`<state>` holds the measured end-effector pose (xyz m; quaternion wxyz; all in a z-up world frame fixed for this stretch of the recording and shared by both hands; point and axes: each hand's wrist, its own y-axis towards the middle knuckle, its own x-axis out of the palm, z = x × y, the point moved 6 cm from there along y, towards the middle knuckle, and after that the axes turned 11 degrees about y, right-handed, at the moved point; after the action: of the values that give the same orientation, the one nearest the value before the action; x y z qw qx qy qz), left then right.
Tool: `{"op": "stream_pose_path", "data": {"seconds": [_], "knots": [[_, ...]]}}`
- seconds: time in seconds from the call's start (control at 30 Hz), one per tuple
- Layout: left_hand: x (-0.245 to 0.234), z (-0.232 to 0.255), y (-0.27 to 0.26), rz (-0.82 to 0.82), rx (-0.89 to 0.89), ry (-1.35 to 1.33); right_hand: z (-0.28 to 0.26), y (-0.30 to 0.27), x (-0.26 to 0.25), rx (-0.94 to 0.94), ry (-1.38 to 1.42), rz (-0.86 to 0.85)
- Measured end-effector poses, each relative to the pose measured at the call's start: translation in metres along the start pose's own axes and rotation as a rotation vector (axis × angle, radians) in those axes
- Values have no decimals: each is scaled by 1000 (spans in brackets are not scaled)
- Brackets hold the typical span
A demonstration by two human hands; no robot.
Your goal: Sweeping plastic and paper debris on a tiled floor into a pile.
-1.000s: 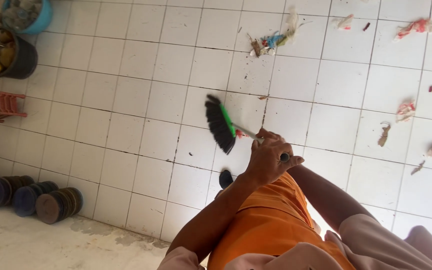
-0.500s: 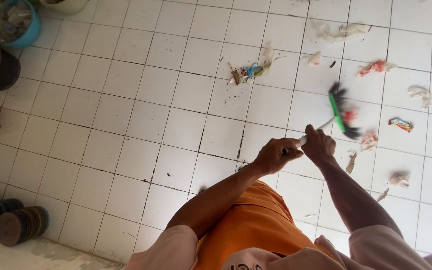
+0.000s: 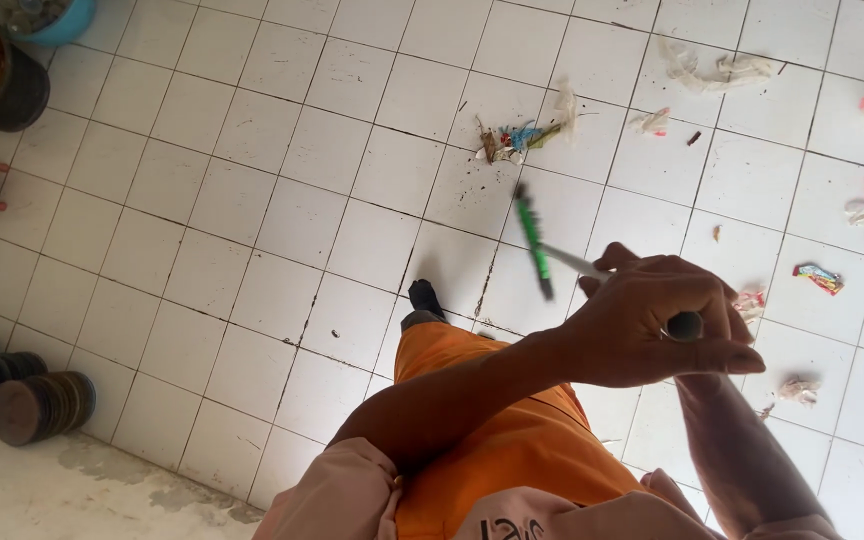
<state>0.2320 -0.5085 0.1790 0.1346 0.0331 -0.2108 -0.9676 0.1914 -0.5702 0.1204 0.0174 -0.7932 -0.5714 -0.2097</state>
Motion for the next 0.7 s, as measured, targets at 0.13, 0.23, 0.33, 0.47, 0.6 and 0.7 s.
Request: {"op": "stream_pose_path", "data": {"seconds": [0.13,0.23,0.33,0.47,0.6,0.7], "knots": [[-12,-27,10,-132,-87,264,32,42,-1,302,-373,102],[-40,-38,21,-168,-143,485,53,65,12,274,-421,86],[-81,-50,36,-27,-86,517,85,86,15,248,-475,67],[-130,-113,43,-128,-423,617,147,115,14,206,-553,27],[-185,-199,28,-163,-632,713,232,165,4,114,-625,-56],[-215,-210,14,-122,-739,696,309,196,1,70,-650,-155]]}}
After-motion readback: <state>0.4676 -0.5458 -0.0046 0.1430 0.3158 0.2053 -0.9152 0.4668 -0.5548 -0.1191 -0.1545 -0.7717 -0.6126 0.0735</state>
